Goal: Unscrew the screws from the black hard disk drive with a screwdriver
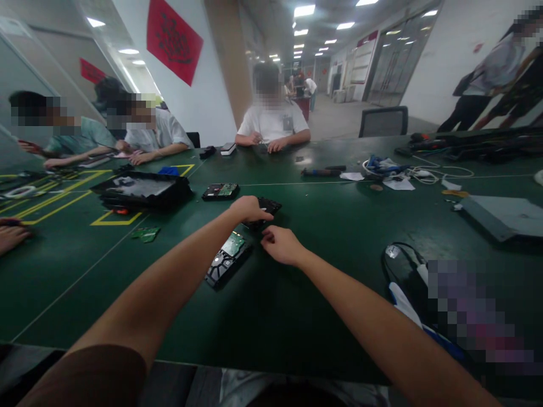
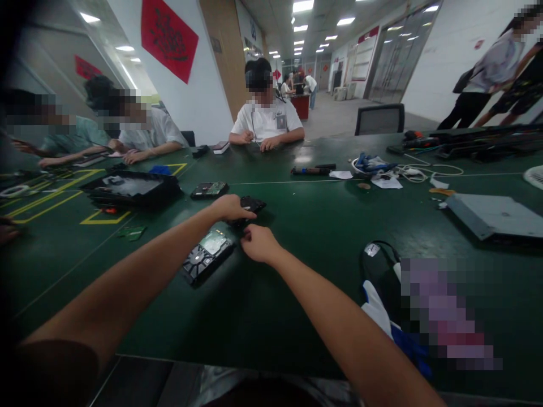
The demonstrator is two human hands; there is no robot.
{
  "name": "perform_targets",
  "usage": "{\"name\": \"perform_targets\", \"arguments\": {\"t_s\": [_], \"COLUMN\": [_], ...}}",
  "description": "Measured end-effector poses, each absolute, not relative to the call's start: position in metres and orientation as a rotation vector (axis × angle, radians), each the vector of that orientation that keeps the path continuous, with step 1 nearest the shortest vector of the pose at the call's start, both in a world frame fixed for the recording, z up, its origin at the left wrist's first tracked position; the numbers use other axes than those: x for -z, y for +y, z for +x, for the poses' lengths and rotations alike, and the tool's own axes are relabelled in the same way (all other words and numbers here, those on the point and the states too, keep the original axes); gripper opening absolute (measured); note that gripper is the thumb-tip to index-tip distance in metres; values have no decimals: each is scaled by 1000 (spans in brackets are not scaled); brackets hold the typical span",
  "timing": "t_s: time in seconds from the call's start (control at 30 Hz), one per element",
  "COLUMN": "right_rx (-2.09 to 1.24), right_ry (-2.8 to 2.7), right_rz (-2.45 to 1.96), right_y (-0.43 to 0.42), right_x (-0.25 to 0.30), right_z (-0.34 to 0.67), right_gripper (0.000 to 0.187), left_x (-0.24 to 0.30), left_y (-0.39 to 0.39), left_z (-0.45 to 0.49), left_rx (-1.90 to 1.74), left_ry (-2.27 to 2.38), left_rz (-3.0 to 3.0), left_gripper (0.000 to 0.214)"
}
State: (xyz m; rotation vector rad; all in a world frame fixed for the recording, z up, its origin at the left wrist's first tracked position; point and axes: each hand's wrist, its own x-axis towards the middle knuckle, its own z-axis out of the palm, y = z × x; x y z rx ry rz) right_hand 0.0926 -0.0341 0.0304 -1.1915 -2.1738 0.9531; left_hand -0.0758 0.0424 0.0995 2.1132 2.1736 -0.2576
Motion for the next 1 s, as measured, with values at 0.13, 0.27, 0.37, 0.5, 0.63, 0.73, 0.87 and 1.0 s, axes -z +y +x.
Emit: {"name": "perform_targets", "arguments": {"t_s": [0.13,0.27,0.37,0.5,0.63,0.73,0.87,1.0], "right_rx": [-682,-634,-574,-333,-308,-345,-351,-350], "right_ry": [-1876,-1710,-1705,-1927,-2096,-2121,-2127,-2142], "right_rz": [-1545,-1646,-1640,-1517,-1521,-1539,-1547,-1555], "right_y": [-22,-11,-10,-14,-14,-10,-8,-11], "right_x": [-29,-19,-11,-6,-3,0,3,2], "right_z": [156,194,198,193,191,191,192,193], "right_gripper": [25,28,35,47,55,62,66,66], "left_x": [-84,-70,-67,-76,-86,-88,-82,-64], "left_y": [30,9,0,4,5,-15,-55,-75], "left_z": [-26,11,25,-21,-152,-262,-358,-398], "left_rx": [170,129,65,56,123,300,383,46], "left_ry": [2052,2002,1909,1963,2440,2710,2767,2771], "left_rz": [2183,2194,2237,2232,1973,1573,1325,1237], "left_gripper": [82,77,80,87,69,69,71,70]}}
